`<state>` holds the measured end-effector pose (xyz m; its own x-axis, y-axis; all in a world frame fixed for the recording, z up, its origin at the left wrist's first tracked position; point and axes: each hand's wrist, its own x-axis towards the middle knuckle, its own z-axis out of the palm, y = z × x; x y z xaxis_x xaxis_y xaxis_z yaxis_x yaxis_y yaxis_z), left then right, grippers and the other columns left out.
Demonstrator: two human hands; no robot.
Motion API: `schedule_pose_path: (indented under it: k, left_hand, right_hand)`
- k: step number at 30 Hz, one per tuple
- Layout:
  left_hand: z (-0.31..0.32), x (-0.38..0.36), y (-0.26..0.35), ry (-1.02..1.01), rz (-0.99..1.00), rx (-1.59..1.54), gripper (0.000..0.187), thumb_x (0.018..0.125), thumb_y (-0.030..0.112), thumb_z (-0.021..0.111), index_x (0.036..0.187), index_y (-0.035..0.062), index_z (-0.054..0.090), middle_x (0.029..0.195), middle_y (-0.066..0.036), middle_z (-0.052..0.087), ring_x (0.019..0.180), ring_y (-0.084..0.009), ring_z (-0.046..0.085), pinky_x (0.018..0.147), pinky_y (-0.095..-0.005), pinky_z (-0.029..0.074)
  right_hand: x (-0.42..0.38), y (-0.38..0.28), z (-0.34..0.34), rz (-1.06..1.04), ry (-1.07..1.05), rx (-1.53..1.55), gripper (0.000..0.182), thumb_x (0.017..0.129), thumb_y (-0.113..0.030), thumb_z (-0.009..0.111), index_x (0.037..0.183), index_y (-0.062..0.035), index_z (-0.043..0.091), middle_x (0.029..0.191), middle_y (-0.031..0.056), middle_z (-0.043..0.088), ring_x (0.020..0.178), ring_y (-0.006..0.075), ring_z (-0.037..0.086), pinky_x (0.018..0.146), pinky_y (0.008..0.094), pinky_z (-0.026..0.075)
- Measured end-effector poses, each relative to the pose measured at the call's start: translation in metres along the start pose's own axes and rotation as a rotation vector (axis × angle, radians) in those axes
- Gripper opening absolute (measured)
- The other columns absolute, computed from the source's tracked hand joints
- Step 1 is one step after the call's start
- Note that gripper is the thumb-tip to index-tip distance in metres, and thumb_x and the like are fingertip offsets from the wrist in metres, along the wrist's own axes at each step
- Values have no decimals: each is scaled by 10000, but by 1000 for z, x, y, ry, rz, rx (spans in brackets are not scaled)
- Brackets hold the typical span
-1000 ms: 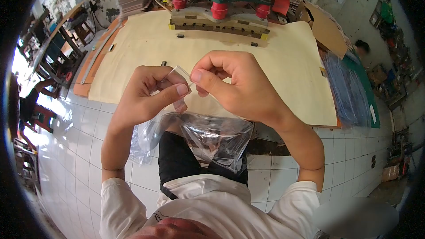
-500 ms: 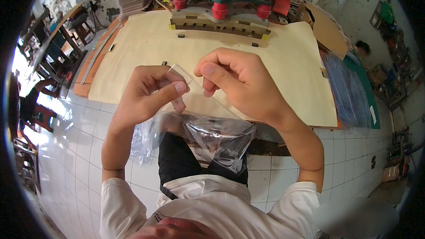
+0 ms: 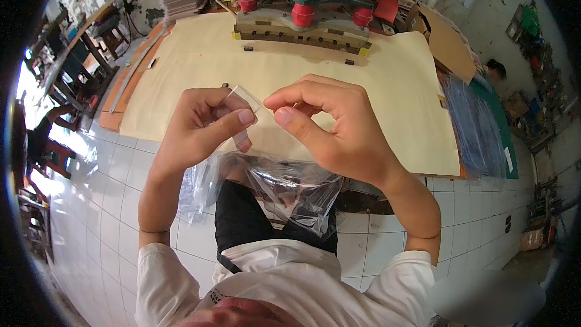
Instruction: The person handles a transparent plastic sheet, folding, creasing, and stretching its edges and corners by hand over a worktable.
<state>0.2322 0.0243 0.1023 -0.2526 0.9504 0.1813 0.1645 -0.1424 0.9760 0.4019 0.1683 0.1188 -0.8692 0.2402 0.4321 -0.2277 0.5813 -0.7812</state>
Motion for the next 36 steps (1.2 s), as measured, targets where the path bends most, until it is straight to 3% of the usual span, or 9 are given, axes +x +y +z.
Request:
schedule_pose_path:
  k: [2, 4, 11, 16, 28, 36]
  left_hand:
    - [0, 0, 1, -2, 5, -1, 162, 871, 91, 633, 858, -69, 623, 661, -61, 615, 609, -105, 602, 568, -220, 456]
    - [0, -1, 3, -16, 8, 3, 162, 870, 92, 634, 859, -69, 622, 680, -60, 617, 615, -108, 603, 574, -223, 459]
    - [-1, -3, -2, -24, 8, 15, 165, 872, 97, 634, 855, -66, 617, 729, -63, 618, 623, -117, 608, 585, -234, 475]
    - [-2, -3, -2, -52, 12, -38, 172, 872, 99, 630, 852, -71, 610, 723, -65, 615, 629, -124, 611, 589, -245, 485]
    - [3, 0, -7, -35, 22, -54, 209, 904, 129, 608, 885, -78, 621, 708, -68, 620, 599, -115, 599, 586, -244, 466]
    - [1, 1, -9, 21, 46, -33, 213, 908, 125, 596, 881, -85, 622, 772, -97, 635, 585, -119, 599, 577, -248, 464]
  right_hand:
    - [0, 0, 2, 17, -3, 23, 185, 877, -67, 589, 1002, 61, 637, 915, 106, 616, 805, 152, 611, 740, 268, 493]
    - [0, 1, 4, 83, 19, 135, 180, 872, -100, 610, 995, 25, 652, 892, 70, 658, 781, 101, 605, 708, 236, 484]
    - [0, -1, 3, 240, -59, 361, 196, 881, -96, 612, 1026, 35, 611, 889, 44, 635, 795, 91, 596, 727, 227, 483]
    - [0, 3, 11, 67, 28, 175, 193, 848, -71, 643, 1017, 16, 612, 867, 42, 641, 765, 78, 599, 737, 226, 479]
    - [-3, 5, 21, -12, 68, 83, 395, 800, 2, 610, 1194, -6, 595, 793, 68, 650, 678, 95, 596, 667, 234, 484]
    - [-3, 7, 20, -87, 95, -52, 360, 807, 7, 595, 1164, -24, 628, 814, 97, 654, 666, 123, 601, 649, 246, 486]
